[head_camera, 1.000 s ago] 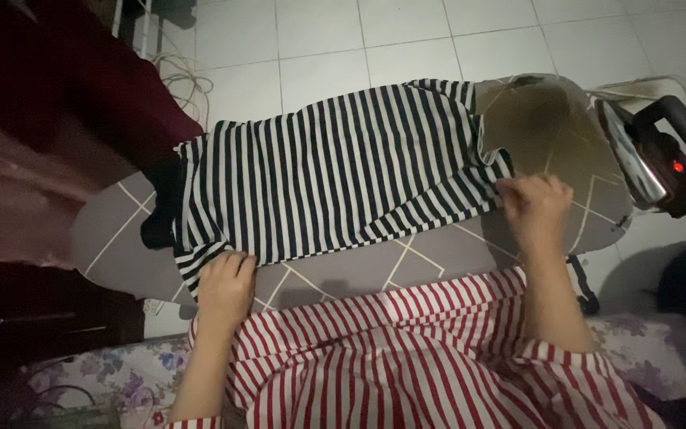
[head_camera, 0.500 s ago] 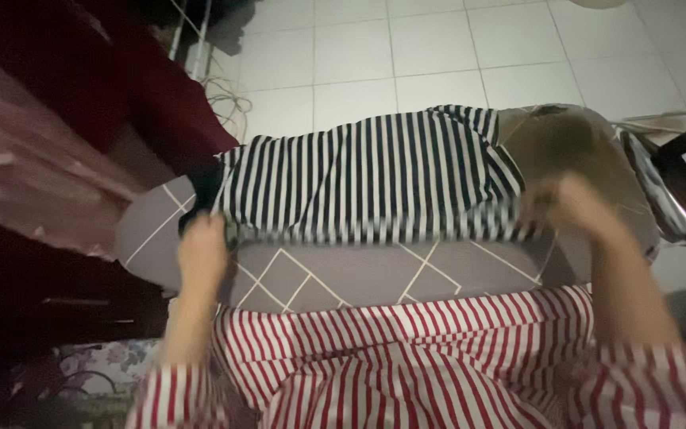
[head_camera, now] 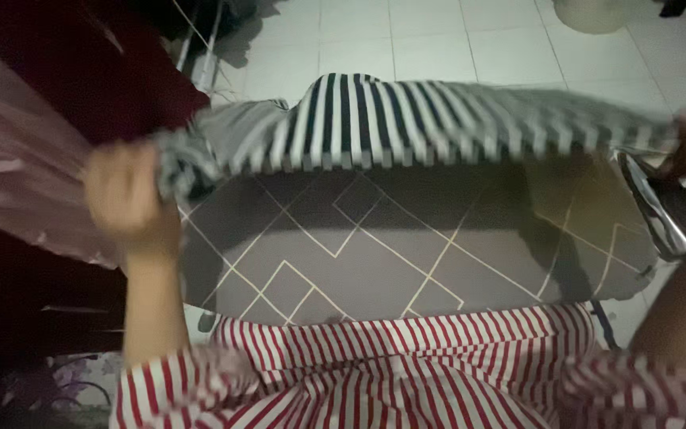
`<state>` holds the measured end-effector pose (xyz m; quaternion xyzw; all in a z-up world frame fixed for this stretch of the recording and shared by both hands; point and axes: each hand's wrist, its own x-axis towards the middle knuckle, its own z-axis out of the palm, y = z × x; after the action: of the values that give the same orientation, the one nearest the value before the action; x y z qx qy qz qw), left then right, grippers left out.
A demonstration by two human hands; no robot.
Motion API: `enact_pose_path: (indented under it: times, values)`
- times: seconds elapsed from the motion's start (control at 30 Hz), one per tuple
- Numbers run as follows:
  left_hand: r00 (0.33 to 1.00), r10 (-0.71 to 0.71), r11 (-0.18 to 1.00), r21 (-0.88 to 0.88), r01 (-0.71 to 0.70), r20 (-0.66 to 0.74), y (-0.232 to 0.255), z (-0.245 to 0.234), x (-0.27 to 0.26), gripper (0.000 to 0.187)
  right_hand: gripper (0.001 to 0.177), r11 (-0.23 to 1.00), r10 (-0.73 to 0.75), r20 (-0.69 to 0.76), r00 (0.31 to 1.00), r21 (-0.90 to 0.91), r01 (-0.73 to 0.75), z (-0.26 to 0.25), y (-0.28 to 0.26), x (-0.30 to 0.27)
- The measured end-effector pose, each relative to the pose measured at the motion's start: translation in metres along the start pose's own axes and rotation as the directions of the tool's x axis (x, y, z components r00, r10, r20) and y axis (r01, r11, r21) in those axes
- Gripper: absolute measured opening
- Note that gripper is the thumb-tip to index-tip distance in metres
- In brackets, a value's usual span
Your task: The person prepares a striped polo shirt on an ironing board, irons the garment using an iron, and then folds it and places it on a stack of clothes.
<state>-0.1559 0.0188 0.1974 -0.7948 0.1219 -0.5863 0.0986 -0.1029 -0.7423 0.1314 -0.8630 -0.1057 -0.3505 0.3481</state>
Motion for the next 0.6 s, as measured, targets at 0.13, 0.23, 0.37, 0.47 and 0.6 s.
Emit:
enact_pose_path:
  times: [0.13,0.23,0.37,0.47,0.6]
  values:
    - [0.951,0.046,0.996,0.061,-0.068,0.304,0.054,-0.061,-0.112,0.019,0.017,0.897,0.247,0.288,0.925,0.292,-0.330,-0.010,0.040,-0.125]
    - [0.860,-0.042,0.951,-0.245,0.191,0.508,0.102,-0.095,-0.159,0.016,0.014,0.848,0.506,0.407,0.760,-0.070,-0.526,0.007,0.049,-0.190]
    - [0.748,-0.095,0.929,-0.211,0.303,0.656,0.120,-0.119,-0.184,0.022,0.015,0.773,0.571,0.532,0.625,-0.093,-0.627,0.016,0.065,-0.223]
    - [0.638,-0.088,0.908,-0.202,0.367,0.765,0.110,-0.126,-0.199,0.021,0.015,0.662,0.698,0.586,0.412,-0.309,-0.683,0.004,0.075,-0.227]
    - [0.217,0.008,0.832,-0.127,0.540,0.976,0.099,-0.135,-0.192,0.034,0.019,0.553,0.789,0.571,0.227,-0.499,-0.667,0.001,0.061,-0.218]
